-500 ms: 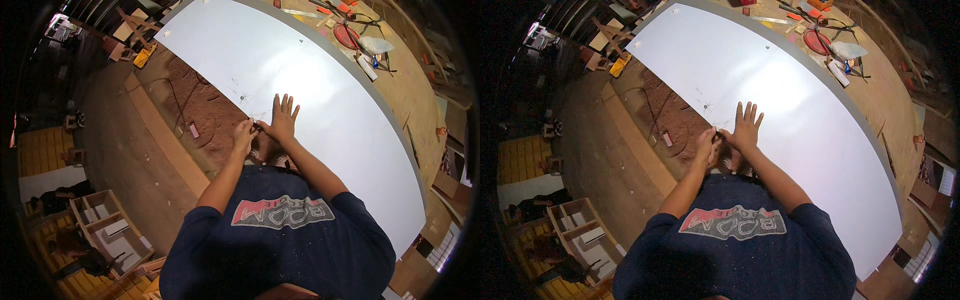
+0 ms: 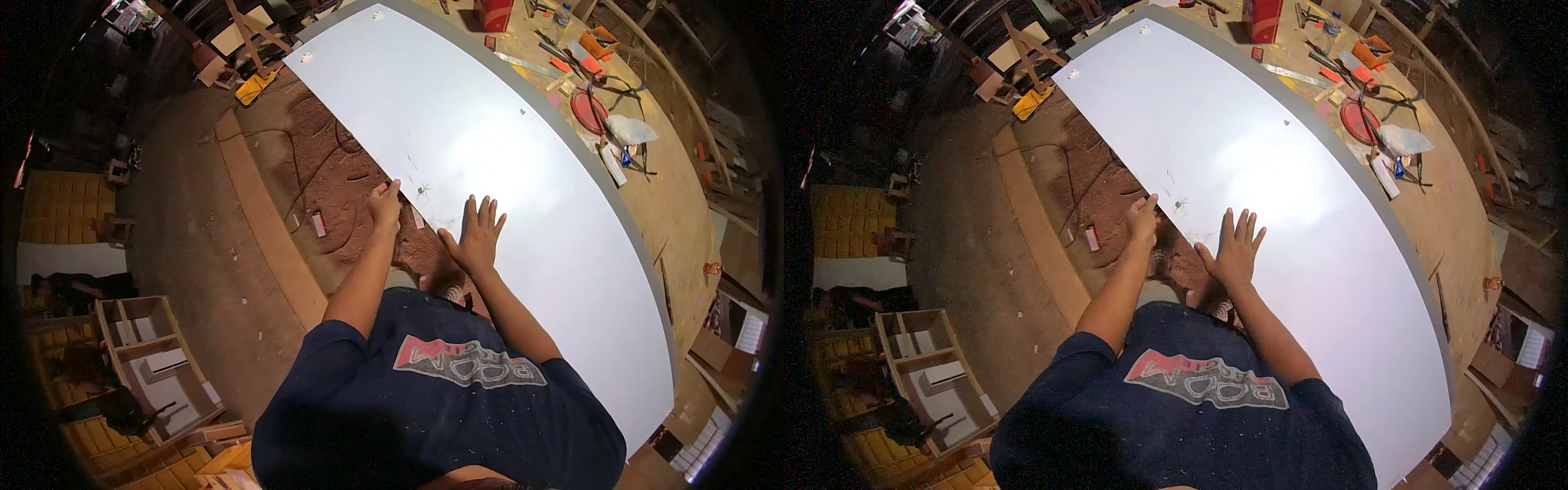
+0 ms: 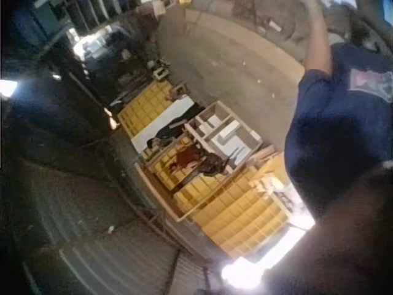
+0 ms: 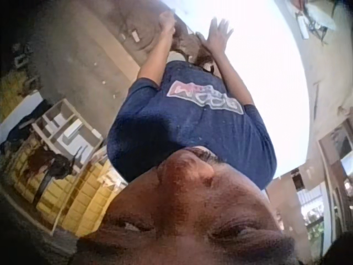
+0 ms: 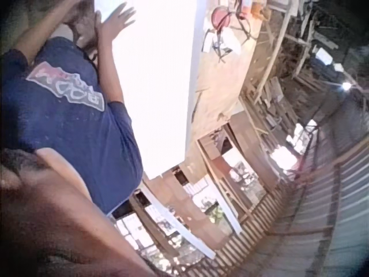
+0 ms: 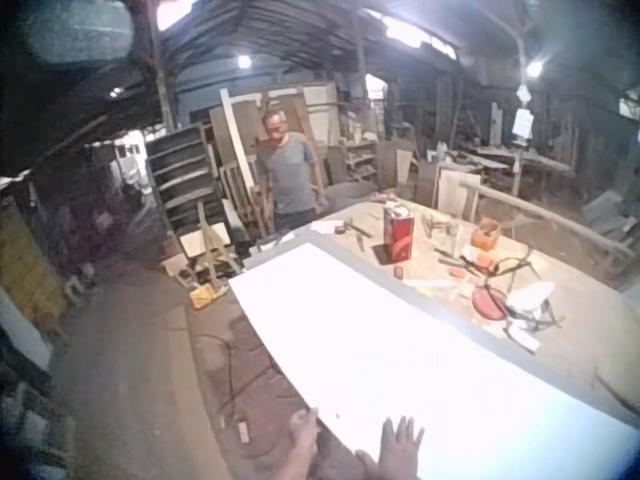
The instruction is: The person uses a hand router to trim or edge a large white-laminate wood panel, holding the router with both hands and guiding it along the panel edge.
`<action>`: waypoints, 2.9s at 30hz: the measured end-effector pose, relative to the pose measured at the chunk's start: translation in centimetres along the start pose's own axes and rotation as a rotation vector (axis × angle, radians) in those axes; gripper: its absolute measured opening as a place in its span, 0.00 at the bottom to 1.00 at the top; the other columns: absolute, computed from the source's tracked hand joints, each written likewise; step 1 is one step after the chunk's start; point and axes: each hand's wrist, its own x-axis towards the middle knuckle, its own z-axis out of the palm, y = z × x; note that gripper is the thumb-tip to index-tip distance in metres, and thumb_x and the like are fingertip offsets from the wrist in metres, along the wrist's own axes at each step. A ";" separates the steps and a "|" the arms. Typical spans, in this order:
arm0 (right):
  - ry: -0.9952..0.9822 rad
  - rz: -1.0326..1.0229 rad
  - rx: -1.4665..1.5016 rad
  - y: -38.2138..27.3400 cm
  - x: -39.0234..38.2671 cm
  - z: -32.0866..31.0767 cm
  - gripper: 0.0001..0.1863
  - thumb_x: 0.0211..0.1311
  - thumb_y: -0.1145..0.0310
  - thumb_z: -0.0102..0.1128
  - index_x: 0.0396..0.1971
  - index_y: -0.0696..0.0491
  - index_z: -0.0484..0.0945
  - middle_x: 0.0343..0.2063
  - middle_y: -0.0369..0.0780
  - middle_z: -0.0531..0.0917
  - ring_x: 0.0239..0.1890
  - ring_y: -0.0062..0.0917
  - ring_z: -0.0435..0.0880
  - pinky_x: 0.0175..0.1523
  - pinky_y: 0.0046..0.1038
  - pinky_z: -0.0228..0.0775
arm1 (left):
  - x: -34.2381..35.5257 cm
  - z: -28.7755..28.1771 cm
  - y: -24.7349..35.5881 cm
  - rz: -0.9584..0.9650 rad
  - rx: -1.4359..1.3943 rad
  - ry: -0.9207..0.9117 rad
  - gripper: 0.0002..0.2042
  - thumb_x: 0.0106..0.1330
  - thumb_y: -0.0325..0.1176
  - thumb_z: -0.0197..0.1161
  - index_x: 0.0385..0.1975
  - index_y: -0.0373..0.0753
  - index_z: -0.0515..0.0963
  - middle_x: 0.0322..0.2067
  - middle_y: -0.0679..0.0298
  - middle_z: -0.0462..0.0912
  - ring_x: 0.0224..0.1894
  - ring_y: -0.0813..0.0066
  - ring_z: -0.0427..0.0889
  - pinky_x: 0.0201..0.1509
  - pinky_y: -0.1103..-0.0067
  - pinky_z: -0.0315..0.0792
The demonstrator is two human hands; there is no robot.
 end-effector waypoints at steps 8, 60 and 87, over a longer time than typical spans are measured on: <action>-0.026 0.031 -0.044 -1.1 0.7 -0.1 0.57 0.64 0.33 0.64 0.79 0.60 0.57 0.77 0.65 0.56 0.82 0.59 0.47 0.81 0.65 0.28 | 8.8 -1.6 5.3 -0.135 -0.058 -0.027 0.44 0.68 0.41 0.76 0.74 0.22 0.59 0.69 0.40 0.71 0.67 0.53 0.74 0.68 0.62 0.71; 0.503 0.705 -0.026 0.6 -38.8 -4.8 0.18 0.70 0.59 0.64 0.56 0.48 0.83 0.61 0.45 0.83 0.70 0.42 0.76 0.77 0.51 0.61 | -30.4 0.9 -3.1 1.561 1.147 -1.576 0.38 0.65 0.42 0.65 0.71 0.24 0.65 0.76 0.35 0.59 0.82 0.36 0.50 0.84 0.49 0.44; 1.090 2.157 0.175 7.2 -89.7 -3.3 0.12 0.65 0.64 0.67 0.41 0.56 0.90 0.39 0.51 0.91 0.45 0.46 0.91 0.51 0.39 0.82 | -90.0 23.5 -35.1 1.733 0.676 -2.556 0.45 0.65 0.39 0.67 0.78 0.24 0.52 0.79 0.38 0.52 0.84 0.45 0.48 0.87 0.55 0.41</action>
